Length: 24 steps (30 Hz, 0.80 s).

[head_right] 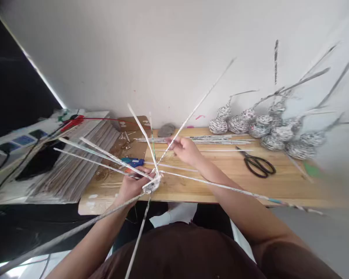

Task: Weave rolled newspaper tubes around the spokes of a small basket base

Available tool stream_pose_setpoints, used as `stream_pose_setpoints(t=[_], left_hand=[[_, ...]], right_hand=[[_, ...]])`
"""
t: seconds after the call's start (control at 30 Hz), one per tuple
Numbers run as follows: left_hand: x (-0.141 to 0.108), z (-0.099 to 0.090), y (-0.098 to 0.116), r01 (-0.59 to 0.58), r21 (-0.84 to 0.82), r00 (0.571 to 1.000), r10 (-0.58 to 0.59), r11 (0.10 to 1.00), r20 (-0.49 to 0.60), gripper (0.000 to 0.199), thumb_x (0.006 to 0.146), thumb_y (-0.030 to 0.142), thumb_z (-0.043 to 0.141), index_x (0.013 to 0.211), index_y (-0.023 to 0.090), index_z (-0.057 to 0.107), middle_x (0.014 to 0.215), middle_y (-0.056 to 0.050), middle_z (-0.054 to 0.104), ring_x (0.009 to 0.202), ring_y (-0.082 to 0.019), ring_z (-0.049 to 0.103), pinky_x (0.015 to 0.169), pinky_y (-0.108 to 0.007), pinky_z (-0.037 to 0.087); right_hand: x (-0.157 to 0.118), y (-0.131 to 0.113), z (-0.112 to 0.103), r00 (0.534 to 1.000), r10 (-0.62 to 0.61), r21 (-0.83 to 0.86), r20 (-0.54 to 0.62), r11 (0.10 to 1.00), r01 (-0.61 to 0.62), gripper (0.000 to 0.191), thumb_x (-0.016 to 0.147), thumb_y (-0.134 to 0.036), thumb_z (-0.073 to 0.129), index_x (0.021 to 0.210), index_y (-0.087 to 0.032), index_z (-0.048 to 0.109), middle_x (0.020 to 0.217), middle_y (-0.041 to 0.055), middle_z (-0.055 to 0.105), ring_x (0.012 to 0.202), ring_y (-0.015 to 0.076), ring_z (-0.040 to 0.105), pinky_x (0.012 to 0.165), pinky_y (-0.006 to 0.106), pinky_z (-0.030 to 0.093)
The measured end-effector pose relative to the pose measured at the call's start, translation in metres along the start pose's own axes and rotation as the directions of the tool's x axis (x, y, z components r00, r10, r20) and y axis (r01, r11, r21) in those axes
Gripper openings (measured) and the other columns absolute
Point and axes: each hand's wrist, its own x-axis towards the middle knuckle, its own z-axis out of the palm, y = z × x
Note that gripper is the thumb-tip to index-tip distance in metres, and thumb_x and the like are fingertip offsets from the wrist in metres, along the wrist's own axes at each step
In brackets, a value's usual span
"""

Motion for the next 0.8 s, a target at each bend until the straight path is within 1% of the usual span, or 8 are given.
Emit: stream_pose_setpoints(t=[0.1, 0.17, 0.23, 0.3, 0.5, 0.57, 0.7, 0.8], left_hand=[[0.007, 0.000, -0.001, -0.076, 0.002, 0.994, 0.076, 0.997, -0.079, 0.024, 0.066, 0.033, 0.085, 0.078, 0.016, 0.072, 0.074, -0.003, 0.074, 0.064, -0.016, 0.067, 0.063, -0.027, 0.053], [0.010, 0.001, 0.001, -0.114, 0.016, 0.988, 0.115, 0.993, -0.105, 0.023, 0.066, 0.033, 0.085, 0.078, 0.016, 0.074, 0.076, -0.004, 0.075, 0.067, -0.018, 0.069, 0.065, -0.028, 0.054], [0.010, 0.003, 0.005, -0.130, 0.031, 0.985, 0.133, 0.991, -0.114, 0.022, 0.067, 0.032, 0.084, 0.078, 0.016, 0.075, 0.078, -0.005, 0.076, 0.071, -0.020, 0.071, 0.068, -0.029, 0.056], [0.009, 0.007, 0.010, -0.132, 0.053, 0.982, 0.138, 0.990, -0.132, 0.022, 0.066, 0.032, 0.084, 0.079, 0.016, 0.076, 0.080, -0.006, 0.078, 0.073, -0.021, 0.072, 0.069, -0.030, 0.057], [0.007, 0.013, 0.015, -0.205, 0.166, 0.957, 0.233, 0.965, -0.176, 0.018, 0.068, 0.027, 0.079, 0.081, 0.015, 0.078, 0.082, -0.008, 0.079, 0.077, -0.022, 0.073, 0.074, -0.031, 0.058], [0.008, 0.013, 0.011, -0.233, 0.162, 0.947, 0.262, 0.959, -0.187, 0.016, 0.069, 0.026, 0.079, 0.081, 0.016, 0.078, 0.083, -0.007, 0.079, 0.080, -0.022, 0.074, 0.077, -0.032, 0.058], [0.010, 0.012, 0.003, -0.204, 0.166, 0.961, 0.230, 0.965, -0.154, 0.018, 0.071, 0.026, 0.078, 0.086, 0.016, 0.079, 0.086, -0.007, 0.079, 0.081, -0.022, 0.074, 0.078, -0.032, 0.058], [0.010, 0.011, 0.001, -0.176, 0.165, 0.968, 0.201, 0.970, -0.148, 0.019, 0.071, 0.027, 0.078, 0.088, 0.017, 0.080, 0.088, -0.007, 0.079, 0.083, -0.022, 0.074, 0.079, -0.032, 0.057]], right_hand=[[-0.025, 0.025, 0.012, 0.998, 0.047, -0.080, 0.049, 0.996, -0.043, 0.025, 0.072, -0.014, 0.073, 0.097, -0.018, 0.075, 0.090, 0.0057, 0.075, 0.078, 0.0160, 0.068, 0.066, 0.025, 0.054], [-0.040, 0.032, 0.021, 0.983, 0.132, -0.091, 0.124, 0.988, -0.121, 0.017, 0.074, -0.019, 0.074, 0.091, -0.017, 0.075, 0.075, 0.0035, 0.072, 0.061, 0.0124, 0.063, 0.054, 0.023, 0.049], [-0.050, 0.031, 0.029, 0.942, 0.227, -0.002, 0.247, 0.972, -0.234, 0.022, 0.077, -0.029, 0.074, 0.095, -0.016, 0.074, 0.061, 0.0005, 0.066, 0.051, 0.0119, 0.059, 0.046, 0.022, 0.046], [-0.056, 0.024, 0.035, 0.925, 0.249, 0.124, 0.286, 0.948, -0.294, 0.028, 0.077, -0.035, 0.076, 0.097, -0.015, 0.073, 0.061, 0.0000, 0.066, 0.051, 0.0116, 0.060, 0.046, 0.022, 0.048], [-0.056, 0.007, 0.047, 0.918, 0.288, 0.419, 0.272, 0.823, -0.383, 0.029, 0.074, -0.031, 0.078, 0.099, -0.018, 0.074, 0.092, 0.0070, 0.075, 0.075, 0.0161, 0.070, 0.059, 0.023, 0.056], [-0.055, 0.006, 0.052, 0.911, 0.313, 0.484, 0.268, 0.774, -0.408, 0.025, 0.074, -0.032, 0.076, 0.093, -0.016, 0.074, 0.087, 0.0068, 0.074, 0.071, 0.0159, 0.069, 0.057, 0.023, 0.057], [-0.051, 0.007, 0.063, 0.895, 0.423, 0.522, 0.140, 0.737, -0.430, 0.030, 0.079, -0.045, 0.071, 0.076, -0.015, 0.072, 0.066, 0.0037, 0.067, 0.053, 0.0120, 0.060, 0.044, 0.021, 0.051], [-0.049, 0.008, 0.070, 0.883, 0.466, 0.523, 0.056, 0.740, -0.423, 0.024, 0.076, -0.038, 0.072, 0.073, -0.015, 0.071, 0.061, 0.0014, 0.064, 0.050, 0.0114, 0.057, 0.041, 0.021, 0.048]])
